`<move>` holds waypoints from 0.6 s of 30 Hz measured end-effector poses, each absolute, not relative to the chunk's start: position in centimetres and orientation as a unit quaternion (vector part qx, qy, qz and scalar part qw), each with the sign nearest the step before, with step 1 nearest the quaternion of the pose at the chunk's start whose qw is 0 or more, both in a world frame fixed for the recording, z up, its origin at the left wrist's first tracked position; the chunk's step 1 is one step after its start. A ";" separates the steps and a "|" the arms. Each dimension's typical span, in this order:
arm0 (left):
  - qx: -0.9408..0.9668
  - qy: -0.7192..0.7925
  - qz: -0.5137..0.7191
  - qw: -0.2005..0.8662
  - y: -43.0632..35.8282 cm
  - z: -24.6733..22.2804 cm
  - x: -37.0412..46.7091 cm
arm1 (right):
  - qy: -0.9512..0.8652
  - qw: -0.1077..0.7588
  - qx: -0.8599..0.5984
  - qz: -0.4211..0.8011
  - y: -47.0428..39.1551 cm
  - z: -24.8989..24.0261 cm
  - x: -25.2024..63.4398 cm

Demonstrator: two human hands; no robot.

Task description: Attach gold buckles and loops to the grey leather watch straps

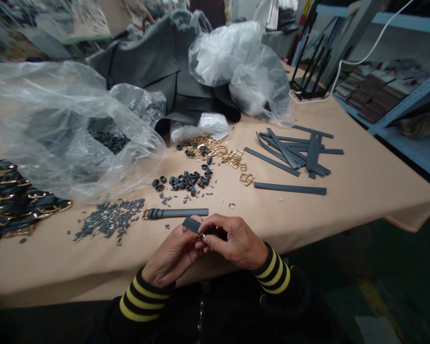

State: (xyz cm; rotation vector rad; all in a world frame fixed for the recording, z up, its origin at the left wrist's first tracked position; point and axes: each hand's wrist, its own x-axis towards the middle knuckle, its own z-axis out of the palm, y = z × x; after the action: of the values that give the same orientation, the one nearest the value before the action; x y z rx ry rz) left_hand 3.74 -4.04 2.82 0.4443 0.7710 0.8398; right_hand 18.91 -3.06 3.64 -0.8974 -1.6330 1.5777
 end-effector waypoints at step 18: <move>0.449 0.552 0.449 0.540 -4.5 2.0 3.5 | -0.651 0.352 -0.467 0.483 -2.9 3.5 18.3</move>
State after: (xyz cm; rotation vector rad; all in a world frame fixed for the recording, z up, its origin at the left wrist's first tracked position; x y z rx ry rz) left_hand 3.46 -4.46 1.97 1.0671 1.3129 1.0676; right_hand 18.29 -2.87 3.50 -1.2080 -1.6856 1.2501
